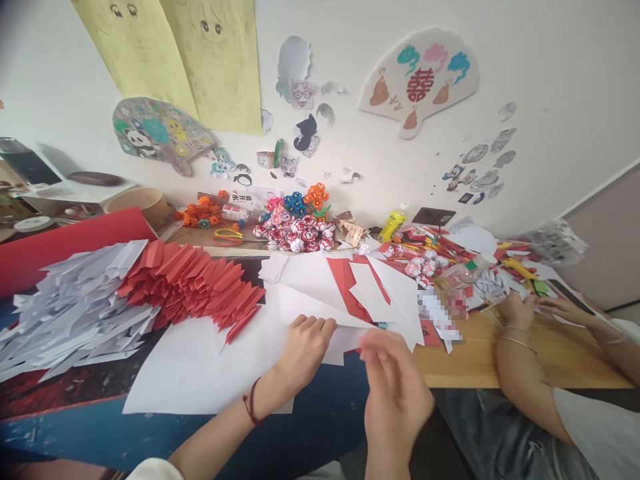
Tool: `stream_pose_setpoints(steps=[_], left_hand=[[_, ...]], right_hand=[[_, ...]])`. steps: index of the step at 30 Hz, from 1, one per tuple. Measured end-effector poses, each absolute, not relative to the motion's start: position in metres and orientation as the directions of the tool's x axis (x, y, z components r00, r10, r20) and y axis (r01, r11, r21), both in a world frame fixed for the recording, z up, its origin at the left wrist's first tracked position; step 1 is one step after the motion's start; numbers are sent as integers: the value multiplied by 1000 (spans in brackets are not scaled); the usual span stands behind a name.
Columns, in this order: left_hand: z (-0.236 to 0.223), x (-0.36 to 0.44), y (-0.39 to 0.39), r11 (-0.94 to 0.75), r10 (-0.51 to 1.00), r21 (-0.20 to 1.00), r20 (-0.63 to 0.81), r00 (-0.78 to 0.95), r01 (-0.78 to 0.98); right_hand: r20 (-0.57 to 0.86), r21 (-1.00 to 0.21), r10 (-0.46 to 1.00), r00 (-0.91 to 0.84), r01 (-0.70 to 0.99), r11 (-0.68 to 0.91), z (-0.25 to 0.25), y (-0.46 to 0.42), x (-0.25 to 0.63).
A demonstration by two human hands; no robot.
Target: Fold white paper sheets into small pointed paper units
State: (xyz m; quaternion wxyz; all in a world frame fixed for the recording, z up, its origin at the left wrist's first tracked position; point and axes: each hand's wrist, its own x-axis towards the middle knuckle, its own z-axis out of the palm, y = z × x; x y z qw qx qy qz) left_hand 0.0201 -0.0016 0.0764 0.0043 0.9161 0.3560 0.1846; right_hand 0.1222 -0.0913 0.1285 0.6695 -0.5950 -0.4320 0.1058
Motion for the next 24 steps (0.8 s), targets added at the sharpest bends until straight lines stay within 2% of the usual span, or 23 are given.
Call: stream_pose_setpoints(steps=[3,6,9,12,14,18,24], left_hand=[[91,9,7,-727,623,149,555,551,671],[102,1,16,-715,579,161,681,448,681],[111,-4,26,-701,588,222,718,373,677],[119,-9,40,-702,643,365,693,325,611],[124,-13,51,-714,660,421,673,335,560],[134,-19,77,-751,613,388,711,345,534],[157,-20,108,-768,566,339,757,327,543]], right_hand=[[357,-897,730,583,433,93,95,-68,131],[260,-908,788,558,419,3,65,-54,132],[175,-953,832,526,303,9,53,-45,128],[34,-992,909,416,124,-19,57,-38,130],[-28,-993,922,386,98,-72,60,-34,137],[-37,-984,893,449,140,-111,56,-26,157],[80,-972,809,582,227,-67,66,-29,181]])
